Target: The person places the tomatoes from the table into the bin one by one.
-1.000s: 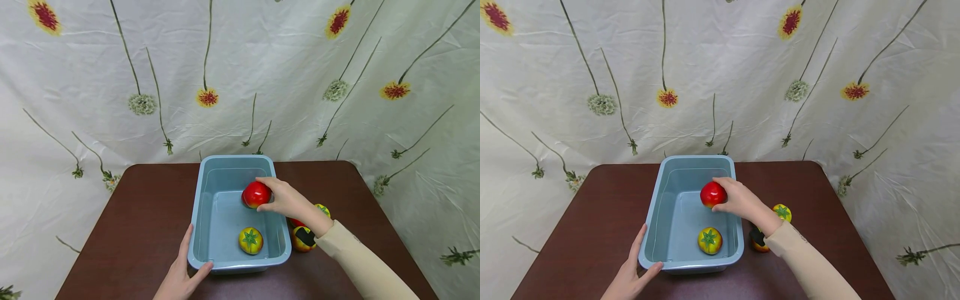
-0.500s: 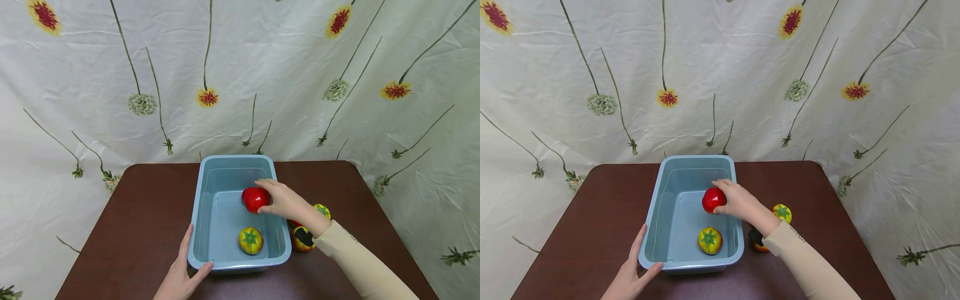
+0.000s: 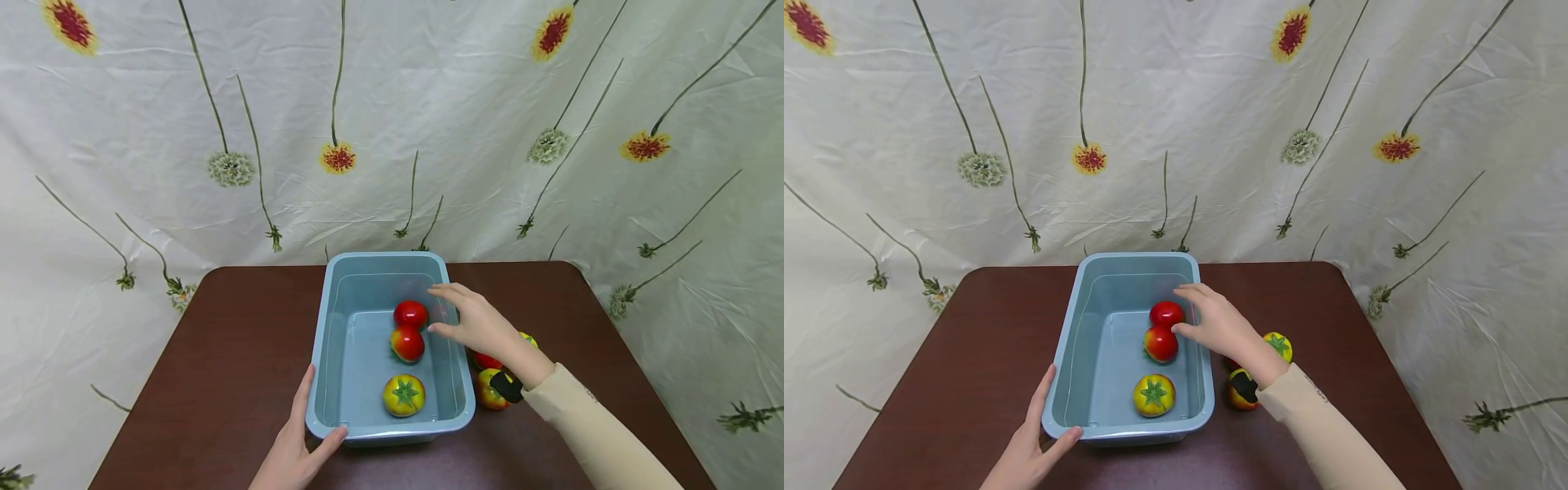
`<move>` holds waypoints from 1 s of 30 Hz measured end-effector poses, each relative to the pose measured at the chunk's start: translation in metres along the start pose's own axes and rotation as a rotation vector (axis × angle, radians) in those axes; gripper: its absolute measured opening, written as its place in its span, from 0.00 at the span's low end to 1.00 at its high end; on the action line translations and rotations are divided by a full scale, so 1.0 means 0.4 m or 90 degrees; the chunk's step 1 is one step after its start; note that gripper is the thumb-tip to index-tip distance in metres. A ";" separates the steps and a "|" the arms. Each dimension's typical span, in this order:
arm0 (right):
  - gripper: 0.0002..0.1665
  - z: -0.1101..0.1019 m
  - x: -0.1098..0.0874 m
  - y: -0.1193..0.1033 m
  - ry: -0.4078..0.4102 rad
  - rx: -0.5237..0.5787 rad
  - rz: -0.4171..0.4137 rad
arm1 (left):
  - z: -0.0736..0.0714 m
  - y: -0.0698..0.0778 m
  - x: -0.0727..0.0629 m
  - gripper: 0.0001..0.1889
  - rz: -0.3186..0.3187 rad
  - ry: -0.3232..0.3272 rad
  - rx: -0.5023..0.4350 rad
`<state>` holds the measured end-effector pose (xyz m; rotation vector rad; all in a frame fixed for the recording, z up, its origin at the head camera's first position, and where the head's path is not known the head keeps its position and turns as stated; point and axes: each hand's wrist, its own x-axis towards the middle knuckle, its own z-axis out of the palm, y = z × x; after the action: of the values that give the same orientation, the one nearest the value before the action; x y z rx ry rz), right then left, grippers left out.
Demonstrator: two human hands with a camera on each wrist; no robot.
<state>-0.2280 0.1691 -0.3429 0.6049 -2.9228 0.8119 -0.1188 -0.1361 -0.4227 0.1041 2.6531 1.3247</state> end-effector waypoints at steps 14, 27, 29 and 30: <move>0.33 -0.022 -0.086 0.112 0.129 0.102 0.102 | 0.000 0.002 0.002 0.56 -0.013 -0.015 -0.015; 0.36 0.048 -0.171 0.192 0.112 0.079 0.199 | -0.003 0.004 0.001 0.57 -0.007 -0.015 -0.019; 0.37 0.070 -0.184 0.200 0.106 0.076 0.209 | -0.003 0.004 0.001 0.57 -0.006 -0.016 -0.024; 0.37 0.081 -0.191 0.204 0.106 0.075 0.215 | -0.003 0.005 0.001 0.57 -0.005 -0.016 -0.026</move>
<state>-0.1871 0.2443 -0.4217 0.0388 -2.8753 1.0149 -0.1196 -0.1358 -0.4205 0.1036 2.6009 1.3658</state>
